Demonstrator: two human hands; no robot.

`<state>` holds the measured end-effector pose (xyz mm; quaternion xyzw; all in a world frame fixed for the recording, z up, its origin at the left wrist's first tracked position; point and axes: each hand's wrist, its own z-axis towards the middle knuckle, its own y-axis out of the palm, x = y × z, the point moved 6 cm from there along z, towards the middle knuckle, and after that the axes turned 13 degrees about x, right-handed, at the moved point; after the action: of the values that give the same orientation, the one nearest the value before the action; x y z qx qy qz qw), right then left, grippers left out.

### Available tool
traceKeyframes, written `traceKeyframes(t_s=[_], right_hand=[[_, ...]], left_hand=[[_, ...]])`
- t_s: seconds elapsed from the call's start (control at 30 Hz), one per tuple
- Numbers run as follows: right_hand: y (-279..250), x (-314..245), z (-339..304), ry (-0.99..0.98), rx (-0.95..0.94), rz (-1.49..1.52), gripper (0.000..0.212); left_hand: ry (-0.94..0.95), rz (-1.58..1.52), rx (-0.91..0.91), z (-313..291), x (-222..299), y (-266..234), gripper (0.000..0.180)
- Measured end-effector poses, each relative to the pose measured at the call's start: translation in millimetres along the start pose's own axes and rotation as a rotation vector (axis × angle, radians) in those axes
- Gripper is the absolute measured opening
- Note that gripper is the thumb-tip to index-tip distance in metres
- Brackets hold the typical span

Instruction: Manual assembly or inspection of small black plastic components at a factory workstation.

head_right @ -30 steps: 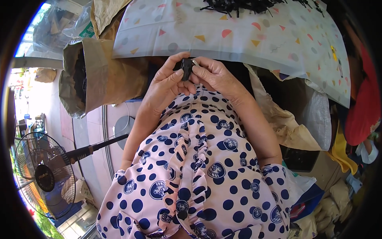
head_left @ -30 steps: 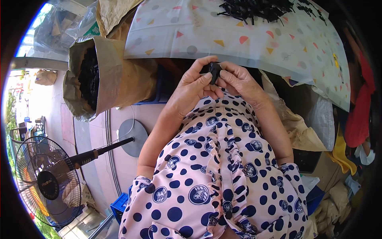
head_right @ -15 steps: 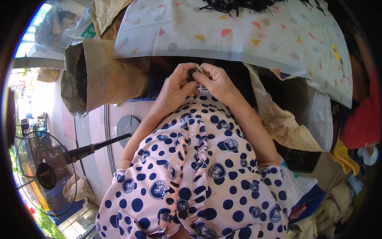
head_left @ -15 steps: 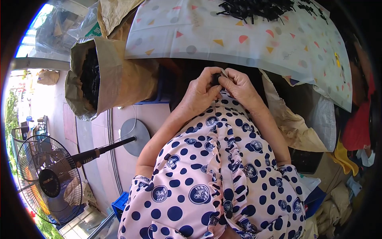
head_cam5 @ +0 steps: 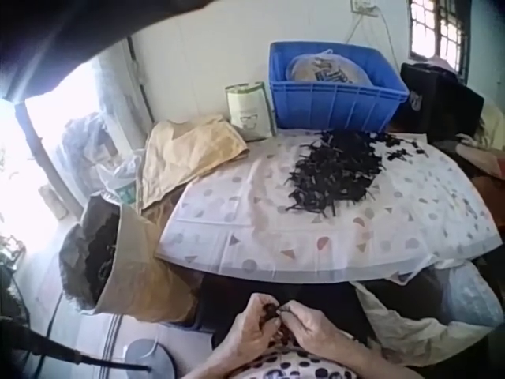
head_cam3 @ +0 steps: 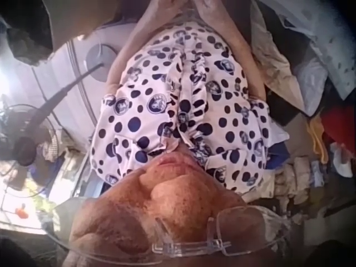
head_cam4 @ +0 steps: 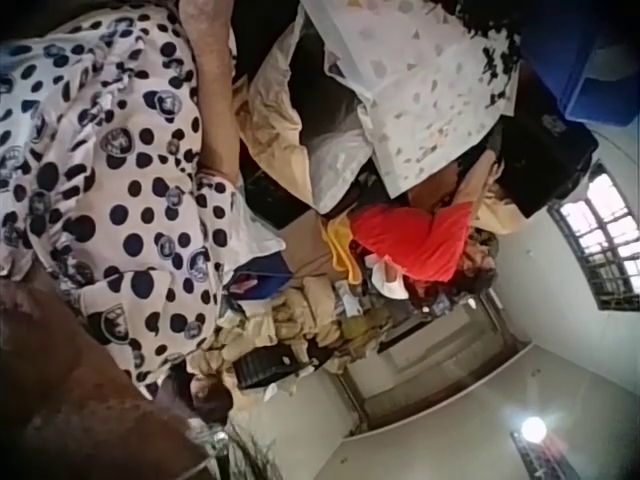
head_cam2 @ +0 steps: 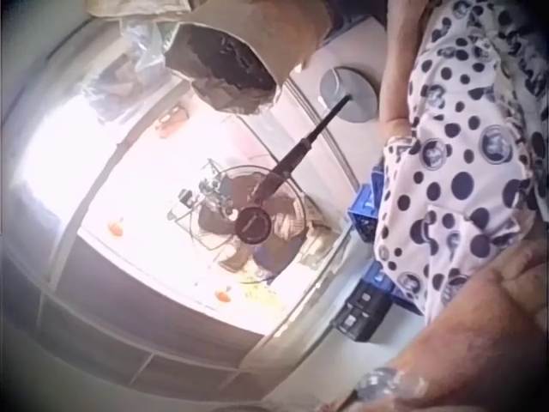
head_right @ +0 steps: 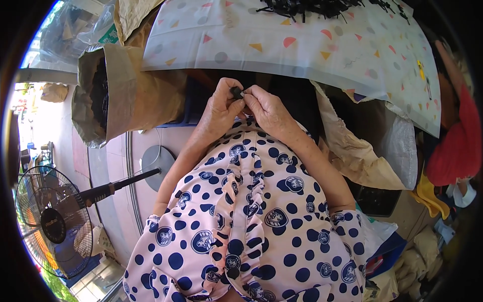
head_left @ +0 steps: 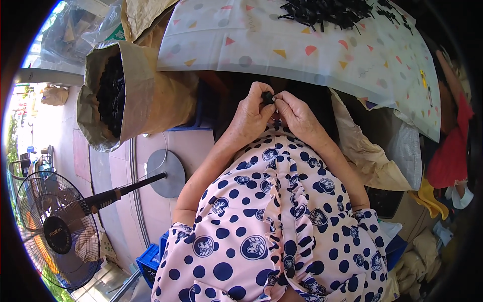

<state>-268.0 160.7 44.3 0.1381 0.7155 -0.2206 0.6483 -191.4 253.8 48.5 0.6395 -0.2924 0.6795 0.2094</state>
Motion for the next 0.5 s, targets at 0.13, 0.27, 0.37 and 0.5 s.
traceKeyframes(t_s=[0.13,0.27,0.37,0.5], right_hand=[[6,8,4,-0.127,0.042,-0.088,0.014],[12,9,8,-0.107,0.051,-0.080,0.013],[13,12,12,-0.084,0.068,-0.055,0.015],[0,17,20,-0.045,0.058,-0.026,0.018]], left_hand=[[-0.056,0.106,0.013,0,-3,-1,0.023],[0.099,0.352,0.123,1,3,-6,0.024],[0.160,0.425,0.158,4,5,-6,0.025],[0.194,0.376,0.162,9,3,-3,0.024]])
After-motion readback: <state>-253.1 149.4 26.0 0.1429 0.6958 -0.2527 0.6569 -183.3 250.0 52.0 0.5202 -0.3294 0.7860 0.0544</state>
